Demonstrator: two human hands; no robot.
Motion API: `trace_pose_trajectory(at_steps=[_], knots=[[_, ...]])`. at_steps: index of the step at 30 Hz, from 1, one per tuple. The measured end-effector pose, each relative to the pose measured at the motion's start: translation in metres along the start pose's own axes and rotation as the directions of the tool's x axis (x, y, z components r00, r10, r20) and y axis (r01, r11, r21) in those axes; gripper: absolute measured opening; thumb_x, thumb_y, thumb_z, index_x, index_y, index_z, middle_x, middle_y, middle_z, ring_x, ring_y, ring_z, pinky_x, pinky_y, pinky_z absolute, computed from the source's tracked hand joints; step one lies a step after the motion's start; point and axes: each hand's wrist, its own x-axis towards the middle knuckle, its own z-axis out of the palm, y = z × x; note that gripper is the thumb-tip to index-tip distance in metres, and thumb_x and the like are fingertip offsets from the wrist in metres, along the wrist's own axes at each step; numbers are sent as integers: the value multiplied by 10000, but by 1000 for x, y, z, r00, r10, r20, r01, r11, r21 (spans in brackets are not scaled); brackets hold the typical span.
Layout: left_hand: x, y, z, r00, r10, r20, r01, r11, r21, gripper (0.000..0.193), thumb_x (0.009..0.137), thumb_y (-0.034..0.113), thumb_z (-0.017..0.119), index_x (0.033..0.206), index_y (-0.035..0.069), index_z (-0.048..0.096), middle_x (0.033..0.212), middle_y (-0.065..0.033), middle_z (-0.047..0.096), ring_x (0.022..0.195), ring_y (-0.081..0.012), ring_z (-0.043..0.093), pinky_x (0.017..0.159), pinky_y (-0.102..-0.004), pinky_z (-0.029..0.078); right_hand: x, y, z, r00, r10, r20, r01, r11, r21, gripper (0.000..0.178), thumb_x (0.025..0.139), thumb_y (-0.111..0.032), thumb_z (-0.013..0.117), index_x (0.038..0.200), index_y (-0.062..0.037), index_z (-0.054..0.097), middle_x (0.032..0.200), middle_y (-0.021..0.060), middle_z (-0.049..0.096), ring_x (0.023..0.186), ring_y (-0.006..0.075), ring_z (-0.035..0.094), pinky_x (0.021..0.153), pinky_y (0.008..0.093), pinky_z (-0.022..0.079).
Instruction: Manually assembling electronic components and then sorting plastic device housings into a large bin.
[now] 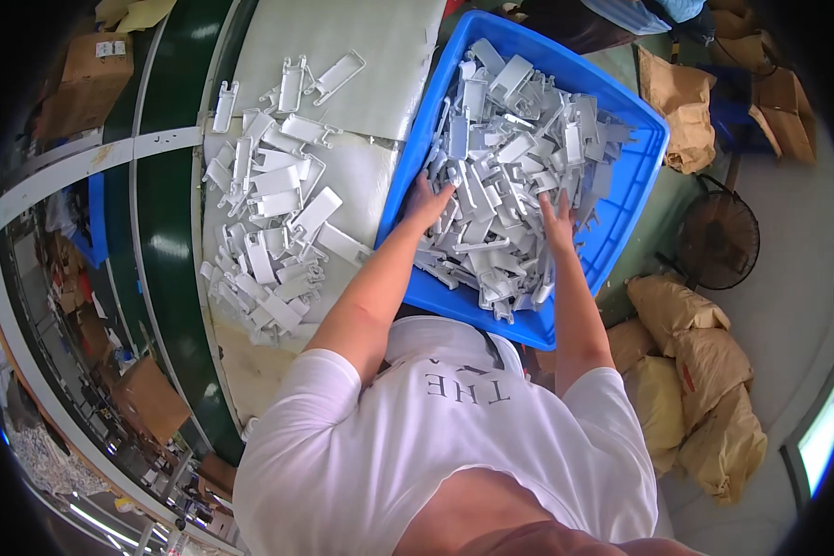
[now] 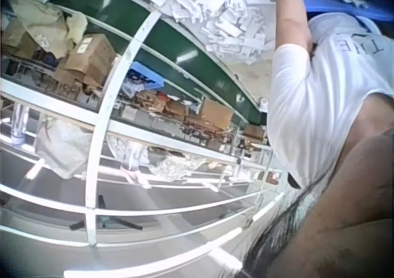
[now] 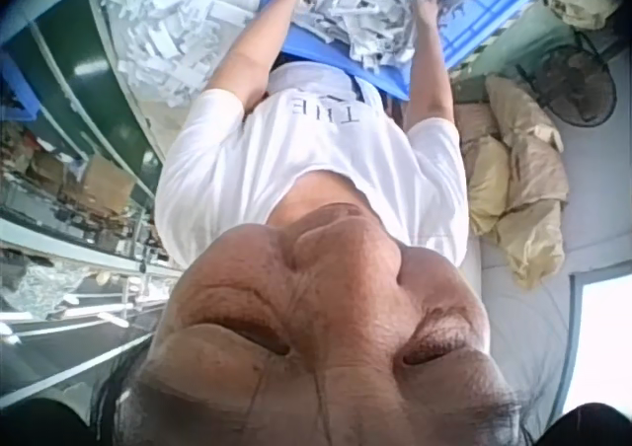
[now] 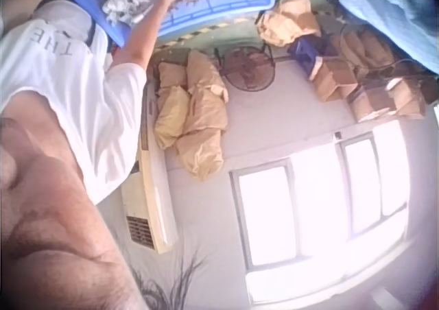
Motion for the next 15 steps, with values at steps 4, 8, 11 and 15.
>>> trace_pose_trajectory(at_steps=[4, 8, 11, 15], knots=[[12, -6, 13, 981, 102, 166, -101, 995, -18, 1011, 643, 581, 606, 1301, -39, 153, 1308, -252, 277, 1204, -338, 317, 986, -354, 272, -23, -22, 0, 984, 27, 178, -39, 997, 68, 820, 693, -633, 502, 1341, -214, 226, 1335, 292, 123, 1262, 406, 86, 1012, 437, 115], [1, 12, 12, 977, 95, 191, -90, 995, -36, 981, 666, 548, 618, 1306, -34, 156, 1302, -256, 283, 1220, -330, 289, 997, -351, 246, -45, -54, -8, 943, 82, 323, -186, 934, 304, 815, 688, -588, 560, 1345, -265, 200, 1359, 244, 64, 1268, 367, 110, 966, 467, 252], [11, 15, 12, 979, 35, 200, -10, 992, -124, 1007, 649, 567, 616, 1305, -41, 153, 1317, -255, 259, 1238, -317, 262, 1003, -339, 237, -44, -66, -10, 896, 128, 425, -287, 898, 335, 831, 688, -571, 574, 1349, -249, 187, 1370, 207, 53, 1263, 347, 143, 896, 539, 305], [30, 12, 27, 974, 49, 222, -15, 988, -153, 1092, 598, 557, 654, 1302, -60, 91, 1300, -260, 282, 1206, -319, 321, 983, -333, 279, -24, -71, -3, 870, 117, 479, -325, 866, 379, 812, 718, -587, 527, 1349, -211, 180, 1381, 130, 142, 1262, 316, 160, 887, 576, 257]])
